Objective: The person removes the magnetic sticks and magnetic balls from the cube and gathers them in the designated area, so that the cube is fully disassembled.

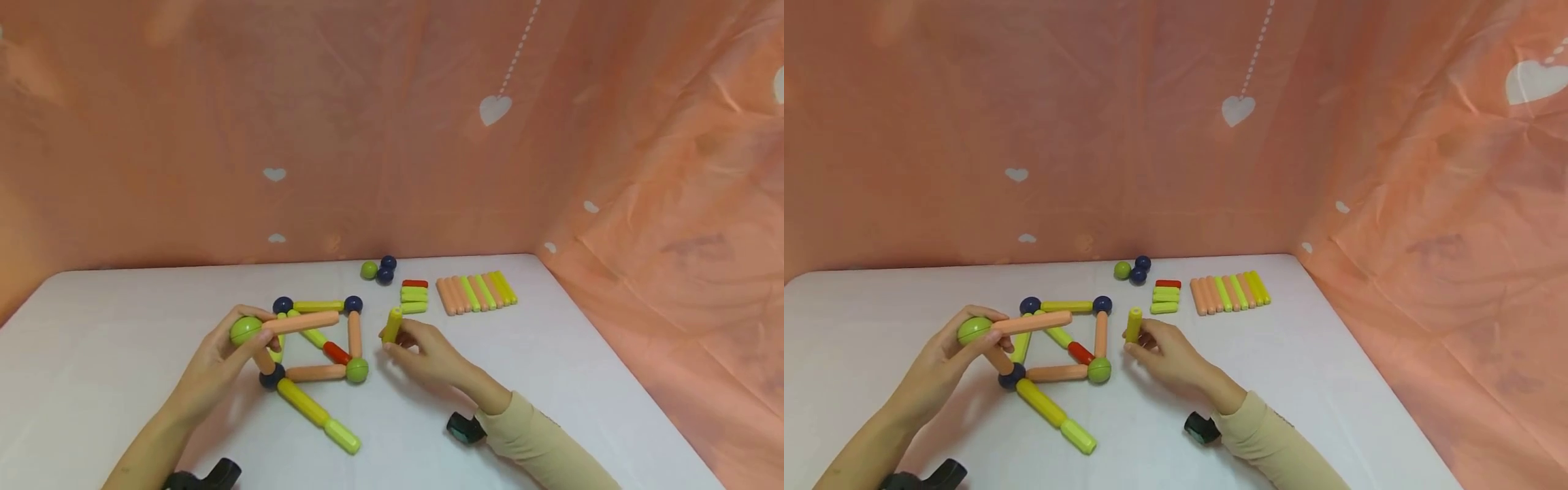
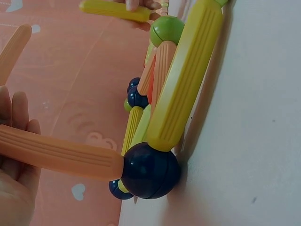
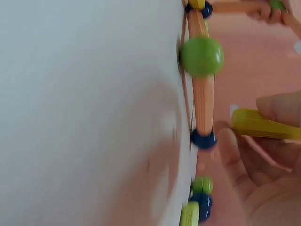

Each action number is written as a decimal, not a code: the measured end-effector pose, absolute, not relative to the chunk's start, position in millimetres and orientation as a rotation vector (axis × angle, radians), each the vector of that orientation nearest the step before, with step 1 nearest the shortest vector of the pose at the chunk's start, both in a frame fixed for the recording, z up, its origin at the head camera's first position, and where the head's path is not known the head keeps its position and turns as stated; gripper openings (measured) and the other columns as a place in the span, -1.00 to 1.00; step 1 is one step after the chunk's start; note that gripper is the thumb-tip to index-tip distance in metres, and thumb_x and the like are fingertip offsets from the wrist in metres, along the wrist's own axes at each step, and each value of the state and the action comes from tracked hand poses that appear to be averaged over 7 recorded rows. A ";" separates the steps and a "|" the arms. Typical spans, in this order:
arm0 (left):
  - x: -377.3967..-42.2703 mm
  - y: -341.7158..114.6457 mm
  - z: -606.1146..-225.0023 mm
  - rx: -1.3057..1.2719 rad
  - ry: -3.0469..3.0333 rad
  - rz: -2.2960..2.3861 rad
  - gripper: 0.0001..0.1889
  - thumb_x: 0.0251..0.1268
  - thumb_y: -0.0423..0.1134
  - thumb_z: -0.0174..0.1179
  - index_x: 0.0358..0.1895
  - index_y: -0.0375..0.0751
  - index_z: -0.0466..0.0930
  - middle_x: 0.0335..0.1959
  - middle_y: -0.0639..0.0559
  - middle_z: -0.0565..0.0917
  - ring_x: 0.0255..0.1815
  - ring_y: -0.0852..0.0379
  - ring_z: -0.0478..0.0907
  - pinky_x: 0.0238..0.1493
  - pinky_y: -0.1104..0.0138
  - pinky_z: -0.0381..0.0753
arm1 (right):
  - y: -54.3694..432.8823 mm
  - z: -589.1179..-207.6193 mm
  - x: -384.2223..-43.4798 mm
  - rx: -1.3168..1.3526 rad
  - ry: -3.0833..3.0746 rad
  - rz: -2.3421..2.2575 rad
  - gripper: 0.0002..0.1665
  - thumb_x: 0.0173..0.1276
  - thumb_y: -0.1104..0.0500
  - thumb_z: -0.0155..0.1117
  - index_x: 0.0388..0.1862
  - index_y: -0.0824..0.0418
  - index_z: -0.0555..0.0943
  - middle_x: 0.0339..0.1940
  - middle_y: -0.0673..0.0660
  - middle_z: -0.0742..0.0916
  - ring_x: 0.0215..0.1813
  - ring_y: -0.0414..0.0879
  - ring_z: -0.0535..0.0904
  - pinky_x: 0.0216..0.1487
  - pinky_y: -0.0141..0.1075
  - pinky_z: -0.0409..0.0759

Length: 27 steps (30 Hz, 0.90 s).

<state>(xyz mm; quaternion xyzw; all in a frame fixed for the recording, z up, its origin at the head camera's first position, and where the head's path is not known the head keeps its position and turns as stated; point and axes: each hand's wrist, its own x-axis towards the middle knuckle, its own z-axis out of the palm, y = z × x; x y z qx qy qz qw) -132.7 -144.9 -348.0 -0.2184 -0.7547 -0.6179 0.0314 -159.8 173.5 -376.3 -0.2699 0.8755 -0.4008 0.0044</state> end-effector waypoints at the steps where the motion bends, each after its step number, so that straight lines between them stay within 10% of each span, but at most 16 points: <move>1: -133.2 -145.0 -347.3 -0.671 -2.332 -1.895 -0.79 0.48 -0.31 -0.03 0.09 -0.23 0.39 -0.33 0.03 0.62 -0.38 0.01 0.58 0.03 0.47 0.27 | 179.1 -376.6 -161.1 -0.811 2.772 -1.264 -0.86 0.39 0.21 0.16 -0.13 0.24 0.56 -0.09 0.11 0.69 -0.13 -0.13 0.61 -0.03 -0.35 0.59; 15: -134.2 -144.7 -345.4 -0.621 -2.358 -1.958 -0.79 0.48 -0.26 0.00 0.09 -0.18 0.38 -0.31 0.02 0.62 -0.24 0.02 0.57 0.12 -0.08 0.20 | 256.0 -370.2 -163.8 -0.263 2.953 -1.142 -0.52 0.14 0.25 0.40 0.00 0.45 0.52 -0.33 0.18 0.70 -0.25 -0.03 0.64 -0.17 -0.23 0.62; 27: -133.5 -142.2 -345.5 -0.620 -2.345 -1.955 -0.79 0.48 -0.27 -0.01 0.08 -0.20 0.38 -0.32 0.04 0.62 -0.30 -0.01 0.58 0.12 -0.14 0.20 | 274.3 -373.1 -154.0 -0.151 2.900 -1.014 -0.46 0.10 0.15 0.44 0.00 0.41 0.54 -0.47 0.06 0.67 -0.42 -0.17 0.52 -0.35 -0.32 0.48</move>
